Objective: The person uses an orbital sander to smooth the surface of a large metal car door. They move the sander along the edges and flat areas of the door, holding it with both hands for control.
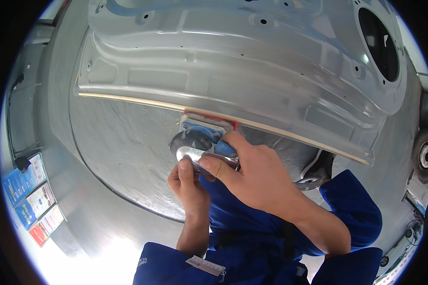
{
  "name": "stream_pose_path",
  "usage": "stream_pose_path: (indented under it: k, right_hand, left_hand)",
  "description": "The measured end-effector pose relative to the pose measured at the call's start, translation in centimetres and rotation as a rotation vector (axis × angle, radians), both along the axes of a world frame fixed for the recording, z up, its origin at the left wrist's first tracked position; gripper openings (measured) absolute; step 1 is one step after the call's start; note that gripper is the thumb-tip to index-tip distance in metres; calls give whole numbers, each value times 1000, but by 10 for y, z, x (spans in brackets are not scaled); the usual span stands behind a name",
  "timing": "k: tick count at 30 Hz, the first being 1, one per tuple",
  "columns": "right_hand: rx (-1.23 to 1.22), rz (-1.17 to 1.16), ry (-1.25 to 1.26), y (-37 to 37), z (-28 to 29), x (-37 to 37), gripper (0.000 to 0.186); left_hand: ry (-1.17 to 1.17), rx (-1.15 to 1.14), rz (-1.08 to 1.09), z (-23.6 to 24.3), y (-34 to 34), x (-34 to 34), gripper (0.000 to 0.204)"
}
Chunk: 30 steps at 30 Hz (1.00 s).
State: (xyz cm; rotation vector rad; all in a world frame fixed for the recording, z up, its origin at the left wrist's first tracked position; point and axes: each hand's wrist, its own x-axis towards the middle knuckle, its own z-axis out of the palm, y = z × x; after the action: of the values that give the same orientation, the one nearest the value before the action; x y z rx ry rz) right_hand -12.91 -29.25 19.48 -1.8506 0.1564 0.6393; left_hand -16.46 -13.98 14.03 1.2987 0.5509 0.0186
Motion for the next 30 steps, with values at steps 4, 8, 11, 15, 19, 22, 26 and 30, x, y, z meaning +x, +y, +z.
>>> stream_pose_path:
  k: [4, 8, 11, 15, 19, 22, 26, 30]
  right_hand:
    - [44, -8, -43, 5, -3, 2, 58]
    - [72, 8, -33, 11, -2, 8, 56]
    - [77, 1, -26, 15, -6, 11, 55]
    - [43, -3, -41, 25, -9, 14, 54]
    - [60, 31, -47, 35, -11, 19, 54]
    - [80, 12, -47, 38, -8, 23, 50]
    - [108, -22, -116, 51, -13, 26, 47]
    - [131, -27, -173, 63, -16, 30, 47]
  left_hand:
    - [-13, 33, -16, -2, 6, 1, 50]
    - [-27, 22, -63, -9, 22, 1, 49]
    - [-46, -3, -85, -16, 29, 6, 49]
    - [-43, 55, 8, -9, 26, 18, 50]
    - [-54, 47, 13, -5, 30, 25, 54]
    - [-66, -90, 17, -7, 36, 31, 53]
    - [-93, -70, 24, -14, 54, 37, 51]
    - [-113, -110, -11, -18, 69, 41, 51]
